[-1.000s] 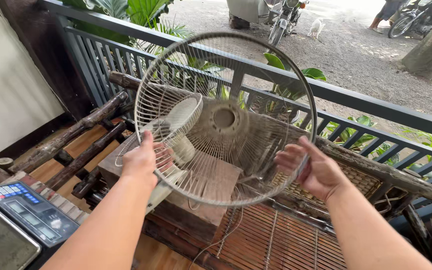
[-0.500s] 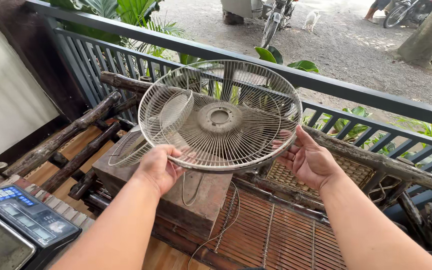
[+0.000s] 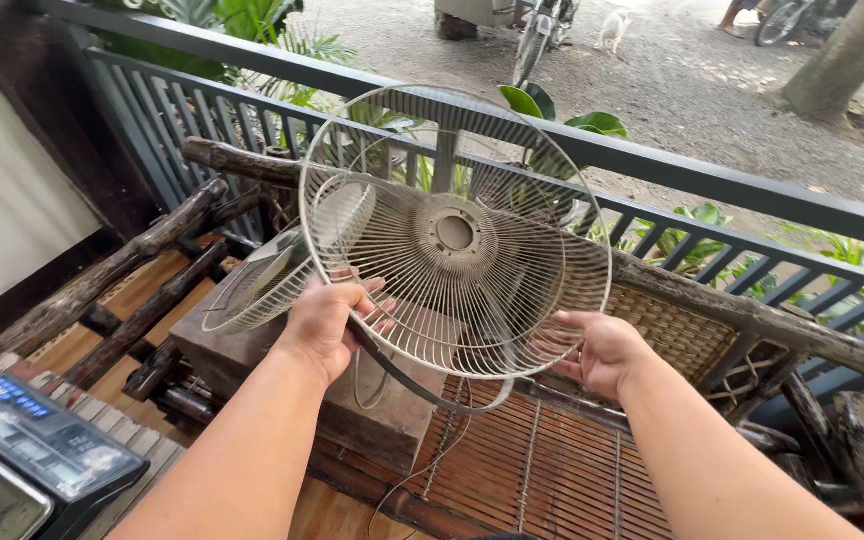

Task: The person disassembles an electric fan by removing the front grille, detaching the fan blades, and using a brush and screwdriver to clean and loosen parts of the fan's central hub. The components are handled one at a time on a wooden table.

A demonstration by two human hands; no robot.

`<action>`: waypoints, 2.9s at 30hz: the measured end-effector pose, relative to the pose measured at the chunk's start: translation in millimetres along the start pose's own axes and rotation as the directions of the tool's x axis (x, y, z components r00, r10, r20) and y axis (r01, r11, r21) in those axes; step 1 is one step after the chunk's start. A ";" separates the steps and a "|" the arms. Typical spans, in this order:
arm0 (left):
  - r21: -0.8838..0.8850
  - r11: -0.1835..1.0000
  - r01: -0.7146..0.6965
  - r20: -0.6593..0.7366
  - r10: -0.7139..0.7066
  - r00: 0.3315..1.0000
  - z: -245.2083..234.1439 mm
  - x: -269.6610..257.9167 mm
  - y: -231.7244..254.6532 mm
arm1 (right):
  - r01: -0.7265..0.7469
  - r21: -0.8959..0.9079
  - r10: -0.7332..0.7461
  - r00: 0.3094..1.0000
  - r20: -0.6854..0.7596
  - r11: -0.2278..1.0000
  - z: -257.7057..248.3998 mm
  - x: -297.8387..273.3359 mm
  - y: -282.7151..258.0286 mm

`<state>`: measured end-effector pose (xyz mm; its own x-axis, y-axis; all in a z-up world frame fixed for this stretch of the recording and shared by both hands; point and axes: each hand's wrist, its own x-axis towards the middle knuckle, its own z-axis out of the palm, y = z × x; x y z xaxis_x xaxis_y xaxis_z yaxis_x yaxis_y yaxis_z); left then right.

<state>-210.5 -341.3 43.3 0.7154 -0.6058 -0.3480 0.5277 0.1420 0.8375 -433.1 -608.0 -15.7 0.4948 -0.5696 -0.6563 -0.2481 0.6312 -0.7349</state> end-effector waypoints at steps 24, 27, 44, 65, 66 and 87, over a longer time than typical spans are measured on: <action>0.256 0.958 0.131 0.530 -0.253 0.809 187.3 21.1 -31.0 | 0.416 0.464 -0.162 0.855 -0.493 0.782 -167.3 -92.9 74.0; 0.274 0.927 0.257 0.460 -0.361 0.811 200.7 32.2 -49.4 | 0.392 0.487 -0.095 0.844 -0.527 0.781 -180.7 -101.6 98.2; 0.746 0.543 0.384 0.063 -0.632 0.772 127.2 144.6 -192.6 | 0.439 0.515 0.027 0.741 -0.670 0.737 -176.2 -116.1 123.2; 0.688 0.537 0.488 0.101 -0.738 0.668 147.5 126.7 -119.9 | 0.337 0.487 -0.019 0.837 -0.547 0.806 -110.2 -77.1 78.6; 0.669 0.556 0.494 0.113 -0.733 0.671 148.7 126.2 -117.6 | 0.330 0.488 -0.022 0.845 -0.535 0.808 -109.2 -75.1 77.2; 0.204 0.897 0.391 0.148 -0.424 0.894 154.2 86.6 -102.0 | 0.249 0.352 -0.128 0.934 -0.334 0.902 -147.7 -21.2 17.3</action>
<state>-273.0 -529.0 -7.3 0.3479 -0.7177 -0.6032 0.6600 -0.2695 0.7013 -570.9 -662.7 -39.8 0.2156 -0.7883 -0.5763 0.1931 0.6129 -0.7662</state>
